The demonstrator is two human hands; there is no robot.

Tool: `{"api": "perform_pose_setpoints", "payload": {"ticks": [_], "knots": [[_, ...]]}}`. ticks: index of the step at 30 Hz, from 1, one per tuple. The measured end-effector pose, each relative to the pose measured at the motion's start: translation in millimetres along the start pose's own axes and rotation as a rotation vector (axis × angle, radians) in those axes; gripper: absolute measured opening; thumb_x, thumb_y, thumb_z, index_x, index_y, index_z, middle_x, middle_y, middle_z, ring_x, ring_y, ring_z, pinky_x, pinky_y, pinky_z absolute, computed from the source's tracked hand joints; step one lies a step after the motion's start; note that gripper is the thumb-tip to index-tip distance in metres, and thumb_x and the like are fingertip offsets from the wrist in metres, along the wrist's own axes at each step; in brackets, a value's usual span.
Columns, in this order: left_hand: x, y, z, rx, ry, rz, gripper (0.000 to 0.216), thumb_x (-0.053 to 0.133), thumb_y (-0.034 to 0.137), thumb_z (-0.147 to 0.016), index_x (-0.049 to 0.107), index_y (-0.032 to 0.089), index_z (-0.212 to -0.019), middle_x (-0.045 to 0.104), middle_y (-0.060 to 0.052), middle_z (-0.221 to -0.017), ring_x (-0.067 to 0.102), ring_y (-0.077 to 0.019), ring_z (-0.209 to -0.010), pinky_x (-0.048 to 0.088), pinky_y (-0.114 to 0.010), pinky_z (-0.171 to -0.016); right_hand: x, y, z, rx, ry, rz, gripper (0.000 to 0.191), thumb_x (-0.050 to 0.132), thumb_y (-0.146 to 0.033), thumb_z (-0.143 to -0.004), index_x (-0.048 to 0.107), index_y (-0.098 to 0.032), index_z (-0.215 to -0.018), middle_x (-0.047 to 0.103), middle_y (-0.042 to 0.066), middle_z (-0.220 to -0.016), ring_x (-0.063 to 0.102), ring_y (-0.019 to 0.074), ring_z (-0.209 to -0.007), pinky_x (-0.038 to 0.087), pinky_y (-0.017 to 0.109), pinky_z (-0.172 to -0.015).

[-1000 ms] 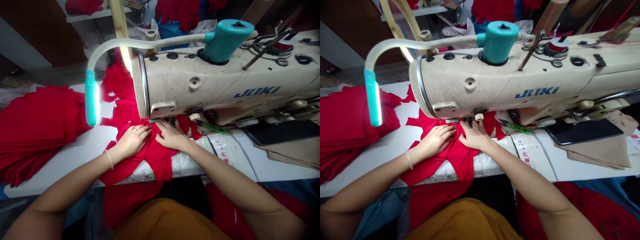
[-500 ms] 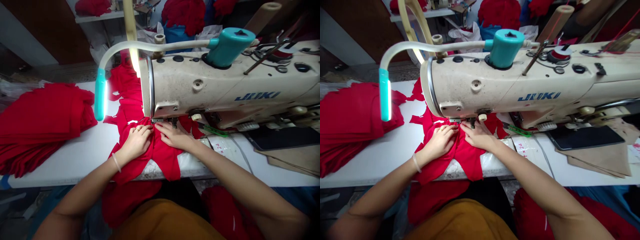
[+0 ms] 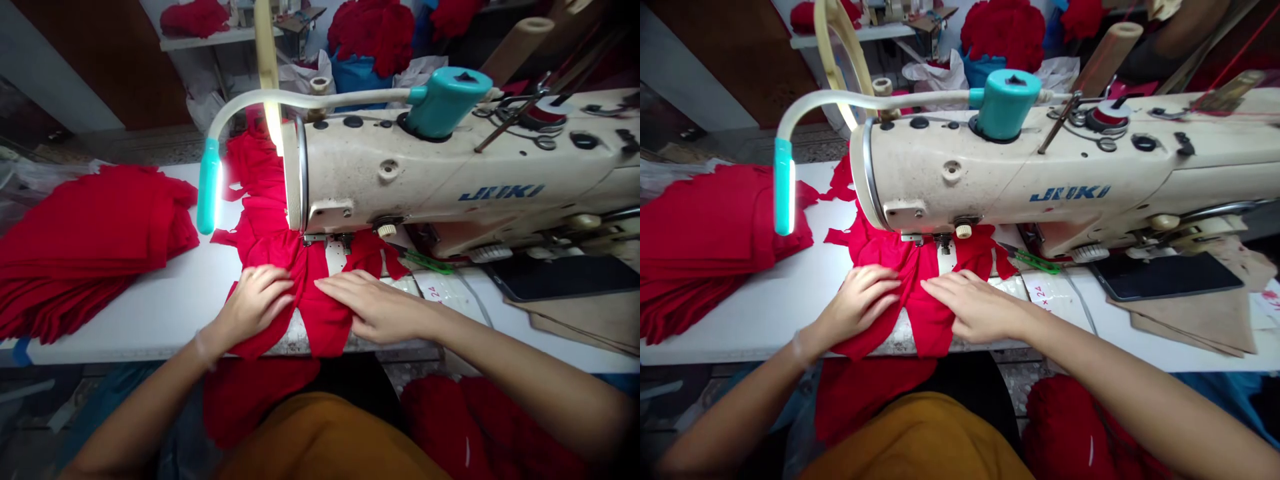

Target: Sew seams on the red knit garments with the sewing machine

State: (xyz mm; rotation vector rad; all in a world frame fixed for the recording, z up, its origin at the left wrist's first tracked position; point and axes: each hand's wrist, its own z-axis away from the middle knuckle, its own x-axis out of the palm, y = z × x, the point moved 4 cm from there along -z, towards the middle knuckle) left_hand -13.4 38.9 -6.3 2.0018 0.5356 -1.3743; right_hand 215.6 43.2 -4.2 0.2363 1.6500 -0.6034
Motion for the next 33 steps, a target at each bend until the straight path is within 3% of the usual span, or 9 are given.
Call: {"api": "perform_pose_setpoints", "payload": {"ticks": [4,8,11,15,21,24,28,31,33], "knots": [[3.4,13.2,72.9,0.02,-0.058,-0.055,0.059,0.059,0.048,-0.095,0.053,0.01,-0.139,0.061,-0.018,-0.135,0.056,-0.0281,-0.122,0.042,-0.039,-0.1,3.1,-17.1,11.1,-0.079,0.099,0.269,0.06,0.047,0.0,-0.083,0.046,-0.008,-0.143,0.068,0.012,-0.103,0.062,0.0209,-0.09,0.043,0.038,-0.082],[9.9,8.1,102.6,0.04,0.001,-0.181,0.041,0.047,0.018,-0.099,0.058,0.021,-0.138,0.062,-0.01,-0.139,0.055,-0.0275,-0.125,0.041,-0.04,-0.098,10.8,-37.0,13.0,-0.221,0.244,0.297,0.027,0.046,-0.001,-0.091,0.066,-0.009,-0.108,0.059,0.003,-0.069,0.051,0.0139,-0.062,0.036,0.034,-0.07],[-4.9,1.4,87.4,-0.056,0.149,0.068,0.045,0.039,0.007,-0.096,0.063,0.023,-0.131,0.07,-0.006,-0.127,0.062,-0.0205,-0.119,0.046,-0.036,-0.1,19.6,-60.0,5.9,-0.152,0.166,0.139,0.02,0.051,-0.012,-0.092,0.068,-0.014,-0.104,0.062,0.003,-0.069,0.052,0.0145,-0.061,0.032,0.032,-0.064],[-20.6,4.0,45.9,-0.323,0.38,0.251,0.037,0.043,0.017,-0.1,0.061,0.019,-0.132,0.069,-0.008,-0.126,0.065,-0.0186,-0.116,0.051,-0.033,-0.103,52.1,-100.4,-16.7,0.024,-0.142,-0.053,0.05,0.05,-0.041,-0.097,0.045,-0.029,-0.145,0.069,0.0,-0.079,0.058,0.0154,-0.056,0.026,0.029,-0.051],[37.0,26.5,16.0,-0.346,-0.109,-0.174,0.059,0.039,0.011,-0.094,0.043,0.022,-0.152,0.04,-0.011,-0.158,0.034,-0.0385,-0.146,0.029,-0.073,-0.112,45.2,-99.5,-17.8,0.122,-0.235,0.113,0.025,0.048,-0.023,-0.097,0.058,-0.015,-0.118,0.069,0.009,-0.087,0.066,0.0193,-0.066,0.036,0.029,-0.052],[44.5,20.6,27.0,-0.391,-0.175,-0.26,0.063,0.039,0.014,-0.095,0.034,0.027,-0.156,0.031,-0.007,-0.162,0.024,-0.0428,-0.15,0.021,-0.08,-0.109,26.9,-74.7,9.7,0.311,-0.344,0.239,0.013,0.053,-0.007,-0.087,0.064,-0.012,-0.093,0.07,0.013,-0.078,0.069,0.0238,-0.074,0.044,0.033,-0.066],[38.9,8.6,35.1,-0.346,-0.165,-0.262,0.059,0.046,0.019,-0.096,0.039,0.036,-0.152,0.034,-0.008,-0.161,0.025,-0.0496,-0.147,0.023,-0.083,-0.103,53.6,-88.2,33.5,0.165,-0.596,-0.063,0.021,0.067,-0.017,-0.08,0.065,-0.015,-0.101,0.07,0.006,-0.07,0.066,0.0214,-0.061,0.04,0.03,-0.056],[27.8,4.9,37.6,-0.257,-0.065,-0.244,0.049,0.052,0.027,-0.098,0.05,0.036,-0.146,0.041,-0.013,-0.157,0.03,-0.0503,-0.145,0.024,-0.084,-0.101,75.2,-101.5,29.8,0.171,-0.501,-0.095,0.026,0.074,-0.03,-0.082,0.067,-0.014,-0.1,0.071,0.007,-0.077,0.066,0.0201,-0.064,0.039,0.029,-0.051],[13.1,12.5,41.2,-0.147,0.058,-0.197,0.04,0.054,0.027,-0.099,0.059,0.029,-0.138,0.052,-0.016,-0.147,0.039,-0.0442,-0.142,0.025,-0.079,-0.106,68.1,-105.5,20.7,0.173,-0.225,-0.066,0.026,0.071,-0.041,-0.087,0.066,-0.015,-0.085,0.069,0.007,-0.077,0.064,0.019,-0.066,0.042,0.029,-0.053]]}}
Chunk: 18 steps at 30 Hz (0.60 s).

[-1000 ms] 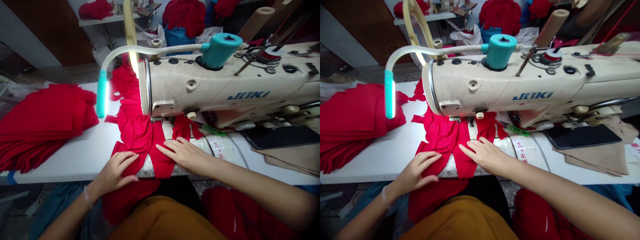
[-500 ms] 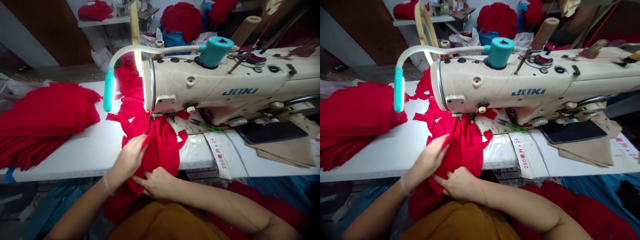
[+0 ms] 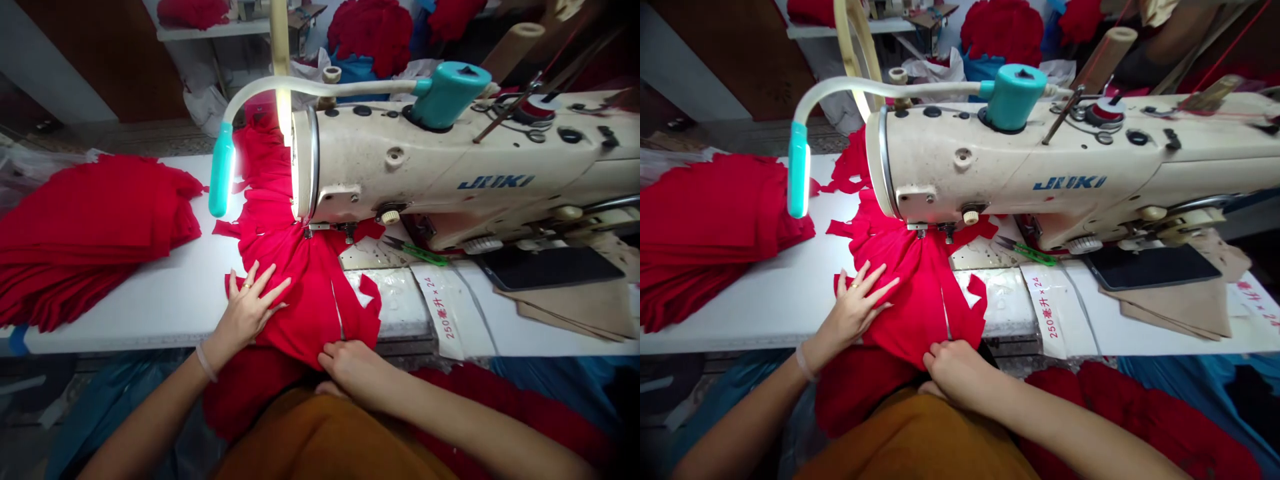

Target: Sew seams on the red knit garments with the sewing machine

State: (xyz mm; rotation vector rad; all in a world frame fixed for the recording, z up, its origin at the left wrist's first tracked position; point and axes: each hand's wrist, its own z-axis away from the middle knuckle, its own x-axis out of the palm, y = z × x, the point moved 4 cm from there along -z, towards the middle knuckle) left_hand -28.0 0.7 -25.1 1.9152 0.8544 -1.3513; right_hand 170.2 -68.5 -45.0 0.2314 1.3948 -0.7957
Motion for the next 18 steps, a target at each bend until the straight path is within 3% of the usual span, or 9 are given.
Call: {"api": "perform_pose_setpoints", "payload": {"ticks": [1,3,5,7,9,12,14,16,18], "knots": [[-10.6,5.8,3.0,0.077,0.081,0.053,0.035,0.054,0.024,-0.099,0.062,0.025,-0.132,0.06,-0.016,-0.139,0.045,-0.0389,-0.138,0.027,-0.074,-0.11,-11.6,-2.4,-1.3,-0.021,0.198,-0.002,0.027,0.067,-0.041,-0.09,0.065,-0.016,-0.081,0.068,0.007,-0.078,0.064,0.0188,-0.069,0.044,0.029,-0.057],[-30.1,22.4,10.1,0.246,0.191,0.199,0.024,0.051,0.016,-0.098,0.068,0.018,-0.116,0.07,-0.012,-0.116,0.057,-0.0274,-0.125,0.037,-0.058,-0.113,-37.8,-5.7,0.4,-0.068,0.572,0.031,0.017,0.058,-0.028,-0.096,0.066,-0.014,-0.093,0.07,0.011,-0.093,0.065,0.0213,-0.088,0.051,0.032,-0.073],[-38.5,39.8,15.3,0.358,0.177,0.34,0.026,0.044,0.01,-0.099,0.068,0.015,-0.093,0.07,-0.007,-0.088,0.065,-0.0184,-0.098,0.052,-0.038,-0.099,-54.2,-8.0,0.0,-0.125,0.762,0.081,0.027,0.047,-0.016,-0.098,0.062,-0.009,-0.12,0.068,0.016,-0.115,0.06,0.0242,-0.109,0.049,0.037,-0.091],[-33.2,52.5,17.2,0.388,0.119,0.388,0.039,0.036,0.009,-0.1,0.061,0.016,-0.071,0.061,-0.003,-0.067,0.059,-0.0141,-0.069,0.054,-0.027,-0.074,-56.4,-9.0,-5.5,-0.184,0.77,0.073,0.037,0.039,-0.014,-0.1,0.053,-0.004,-0.134,0.068,0.015,-0.111,0.06,0.022,-0.104,0.049,0.036,-0.089],[-20.1,57.7,17.1,0.355,0.136,0.342,0.045,0.033,0.016,-0.103,0.055,0.017,-0.064,0.056,-0.003,-0.062,0.051,-0.0139,-0.059,0.049,-0.026,-0.062,-50.1,-8.4,-9.9,-0.181,0.753,0.041,0.032,0.039,-0.014,-0.1,0.058,-0.003,-0.124,0.067,0.009,-0.086,0.057,0.018,-0.079,0.046,0.032,-0.07],[4.1,55.7,13.8,0.194,0.191,0.212,0.04,0.034,0.029,-0.104,0.066,0.013,-0.089,0.067,-0.011,-0.086,0.062,-0.0185,-0.079,0.051,-0.029,-0.07,-39.4,-9.4,-7.8,-0.132,0.765,-0.017,0.018,0.048,-0.012,-0.097,0.065,-0.009,-0.1,0.059,0.004,-0.07,0.049,0.0159,-0.067,0.038,0.03,-0.059],[18.2,54.0,9.6,0.073,0.167,0.101,0.036,0.034,0.024,-0.103,0.065,0.011,-0.116,0.068,-0.012,-0.098,0.064,-0.0186,-0.082,0.05,-0.029,-0.07,-37.6,-11.5,-3.2,-0.146,0.781,-0.061,0.015,0.051,-0.013,-0.096,0.065,-0.012,-0.089,0.057,0.003,-0.068,0.049,0.0156,-0.068,0.039,0.029,-0.06],[26.7,54.1,4.0,0.007,0.12,0.011,0.038,0.037,0.014,-0.101,0.06,0.015,-0.13,0.067,-0.008,-0.092,0.059,-0.0157,-0.07,0.045,-0.028,-0.063,-40.1,-10.2,0.4,-0.191,0.793,-0.105,0.016,0.054,-0.018,-0.096,0.063,-0.014,-0.084,0.057,0.003,-0.068,0.052,0.0154,-0.069,0.043,0.029,-0.063],[26.7,54.0,-2.0,0.0,0.103,-0.008,0.038,0.041,0.011,-0.1,0.062,0.019,-0.13,0.065,-0.005,-0.086,0.057,-0.0155,-0.068,0.043,-0.028,-0.062,-43.4,-1.2,1.8,-0.223,0.8,-0.155,0.018,0.057,-0.028,-0.097,0.064,-0.014,-0.09,0.064,0.007,-0.078,0.06,0.0178,-0.081,0.051,0.031,-0.072]]}}
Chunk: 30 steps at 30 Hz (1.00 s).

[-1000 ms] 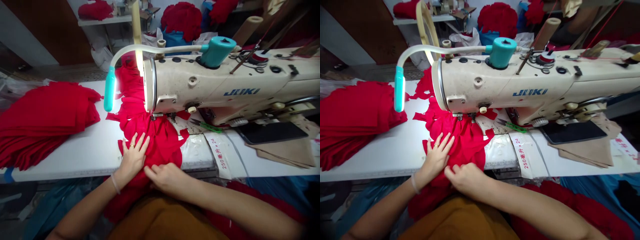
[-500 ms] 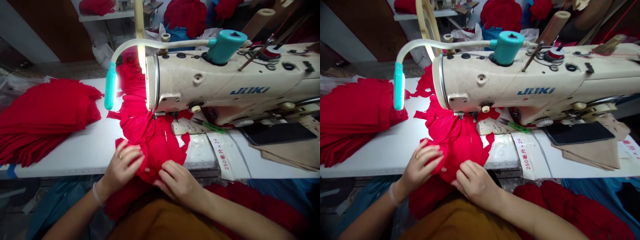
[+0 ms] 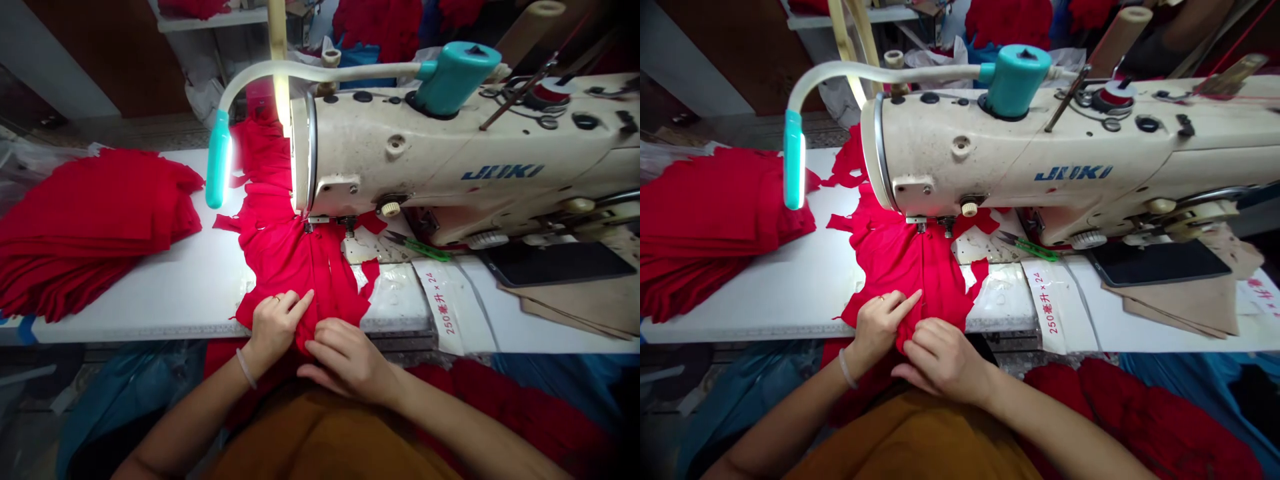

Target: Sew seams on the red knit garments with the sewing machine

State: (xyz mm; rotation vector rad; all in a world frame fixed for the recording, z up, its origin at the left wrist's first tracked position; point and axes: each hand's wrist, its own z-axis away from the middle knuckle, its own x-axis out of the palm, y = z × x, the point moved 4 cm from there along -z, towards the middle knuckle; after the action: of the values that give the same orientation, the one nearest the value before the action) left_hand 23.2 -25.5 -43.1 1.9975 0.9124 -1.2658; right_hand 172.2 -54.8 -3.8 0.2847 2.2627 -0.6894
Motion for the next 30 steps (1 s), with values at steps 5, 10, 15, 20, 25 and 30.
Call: {"api": "perform_pose_setpoints", "payload": {"ticks": [5,10,15,20,25,30], "knots": [[-32.3,-9.7,-10.5,-0.015,0.116,0.317,0.035,0.041,0.008,-0.1,0.064,0.015,-0.126,0.065,-0.008,-0.099,0.062,-0.0154,-0.09,0.05,-0.027,-0.077,-2.4,35.8,12.6,0.039,-0.011,0.193,0.022,0.057,-0.017,-0.094,0.065,-0.007,-0.112,0.07,0.017,-0.107,0.064,0.0244,-0.105,0.054,0.039,-0.086],[-40.1,1.6,-7.6,0.12,-0.004,0.199,0.038,0.036,0.005,-0.098,0.066,0.012,-0.121,0.059,-0.002,-0.074,0.055,-0.0117,-0.061,0.044,-0.021,-0.054,5.9,40.6,30.3,-0.027,-0.051,0.296,0.023,0.059,-0.013,-0.092,0.069,-0.011,-0.113,0.072,0.015,-0.112,0.065,0.0251,-0.107,0.052,0.041,-0.087],[-22.8,10.1,0.8,0.121,-0.042,0.131,0.042,0.033,0.002,-0.095,0.065,0.011,-0.122,0.06,-0.002,-0.073,0.056,-0.0125,-0.058,0.045,-0.022,-0.052,6.2,40.2,32.1,-0.024,-0.035,0.3,0.023,0.06,-0.016,-0.093,0.069,-0.01,-0.113,0.072,0.014,-0.113,0.065,0.0239,-0.107,0.052,0.039,-0.088],[-17.9,10.5,2.5,0.138,-0.086,0.08,0.04,0.036,0.004,-0.096,0.064,0.013,-0.124,0.058,-0.001,-0.073,0.055,-0.0122,-0.059,0.045,-0.021,-0.054,5.4,41.4,35.7,-0.025,-0.035,0.302,0.024,0.059,-0.016,-0.093,0.068,-0.011,-0.115,0.072,0.014,-0.114,0.065,0.024,-0.108,0.053,0.04,-0.088],[-10.5,8.9,2.4,0.098,-0.2,0.038,0.04,0.038,0.006,-0.095,0.063,0.019,-0.124,0.066,-0.01,-0.108,0.063,-0.0117,-0.067,0.047,-0.019,-0.052,-2.5,50.0,22.7,0.048,-0.068,0.156,0.029,0.055,-0.015,-0.093,0.066,-0.011,-0.12,0.071,0.014,-0.111,0.065,0.0234,-0.104,0.055,0.04,-0.086],[-5.8,9.3,-8.2,0.101,-0.362,-0.057,0.046,0.046,0.004,-0.086,0.061,0.02,-0.125,0.051,-0.018,-0.148,0.07,-0.0181,-0.069,0.052,-0.026,-0.051,-5.0,86.8,-13.1,0.093,-0.121,0.173,0.037,0.047,-0.014,-0.094,0.062,-0.012,-0.127,0.067,0.014,-0.122,0.059,0.0256,-0.116,0.052,0.045,-0.101]]}}
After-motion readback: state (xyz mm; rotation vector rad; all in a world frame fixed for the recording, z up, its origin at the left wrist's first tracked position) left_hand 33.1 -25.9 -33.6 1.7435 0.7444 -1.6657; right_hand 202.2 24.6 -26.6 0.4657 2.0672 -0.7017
